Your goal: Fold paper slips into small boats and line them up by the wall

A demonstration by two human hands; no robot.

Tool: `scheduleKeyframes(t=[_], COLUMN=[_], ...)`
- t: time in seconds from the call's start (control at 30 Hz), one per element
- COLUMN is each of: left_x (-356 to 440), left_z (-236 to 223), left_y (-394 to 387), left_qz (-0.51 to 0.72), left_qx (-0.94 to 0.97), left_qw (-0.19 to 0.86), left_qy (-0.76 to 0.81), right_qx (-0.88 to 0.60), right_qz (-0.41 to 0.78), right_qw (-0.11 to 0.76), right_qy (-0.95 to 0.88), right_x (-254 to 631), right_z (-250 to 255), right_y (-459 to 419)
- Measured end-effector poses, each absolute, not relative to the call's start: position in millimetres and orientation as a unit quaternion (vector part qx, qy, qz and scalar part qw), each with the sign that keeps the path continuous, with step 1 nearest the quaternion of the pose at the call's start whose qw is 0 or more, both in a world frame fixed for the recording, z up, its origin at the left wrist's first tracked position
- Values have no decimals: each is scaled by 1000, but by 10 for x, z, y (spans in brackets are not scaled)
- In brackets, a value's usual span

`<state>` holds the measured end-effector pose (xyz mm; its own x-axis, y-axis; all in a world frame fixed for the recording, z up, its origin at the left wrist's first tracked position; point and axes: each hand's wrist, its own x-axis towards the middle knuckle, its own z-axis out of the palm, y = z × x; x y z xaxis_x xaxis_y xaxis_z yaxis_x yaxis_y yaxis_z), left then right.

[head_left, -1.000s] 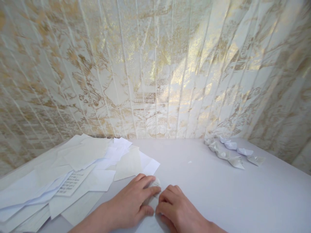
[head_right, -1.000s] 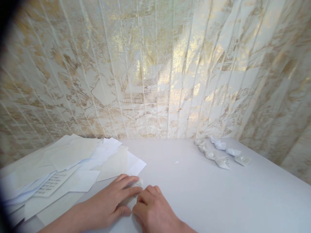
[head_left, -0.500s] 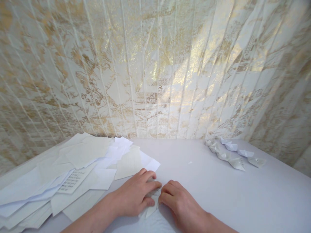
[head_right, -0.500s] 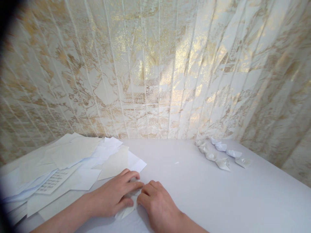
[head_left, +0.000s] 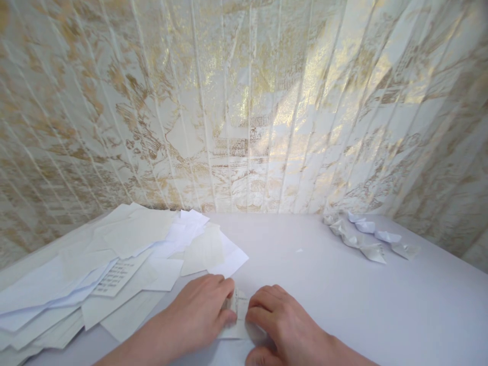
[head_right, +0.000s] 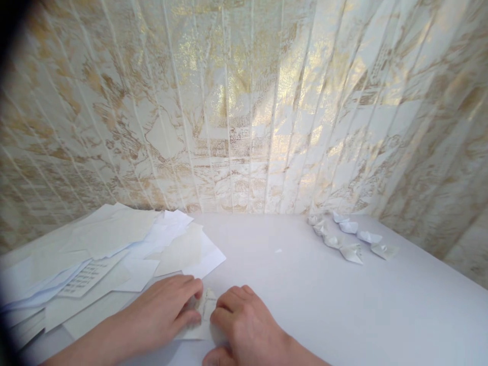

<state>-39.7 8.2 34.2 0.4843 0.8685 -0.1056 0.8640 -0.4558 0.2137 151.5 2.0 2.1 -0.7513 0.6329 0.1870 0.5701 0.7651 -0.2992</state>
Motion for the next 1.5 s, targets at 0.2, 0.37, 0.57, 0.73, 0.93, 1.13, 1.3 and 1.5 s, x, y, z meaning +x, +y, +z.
scheduleKeyframes(t=[0.2, 0.37, 0.57, 0.73, 0.93, 1.13, 1.3, 1.5], left_x=[-452, -432, -453, -442, -449, -484, -485, -448], left_z=[415, 445, 508, 514, 546, 573, 579, 555], left_y=[44, 11, -41, -65, -37, -2, 1, -11], left_qz=[17, 11, -31, -47, -49, -42, -38, -37], left_qx=[899, 908, 920, 919, 922, 924, 924, 928], left_qw=[195, 170, 153, 158, 159, 174, 178, 139], left_qy=[391, 382, 360, 357, 351, 339, 336, 343], right_qx=[-342, -360, -371, -364, -373, -368, -369, -372], right_qz=[123, 143, 168, 170, 170, 169, 169, 160], right_qw=[146, 145, 157, 153, 149, 148, 151, 158], right_qy=[-920, -910, -900, -903, -900, -902, -901, -901], right_x=[1521, 1518, 1520, 1521, 1522, 1518, 1522, 1512], right_z=[97, 93, 108, 114, 114, 113, 109, 76], right_y=[-17, -32, -27, -26, -28, -27, -23, -21])
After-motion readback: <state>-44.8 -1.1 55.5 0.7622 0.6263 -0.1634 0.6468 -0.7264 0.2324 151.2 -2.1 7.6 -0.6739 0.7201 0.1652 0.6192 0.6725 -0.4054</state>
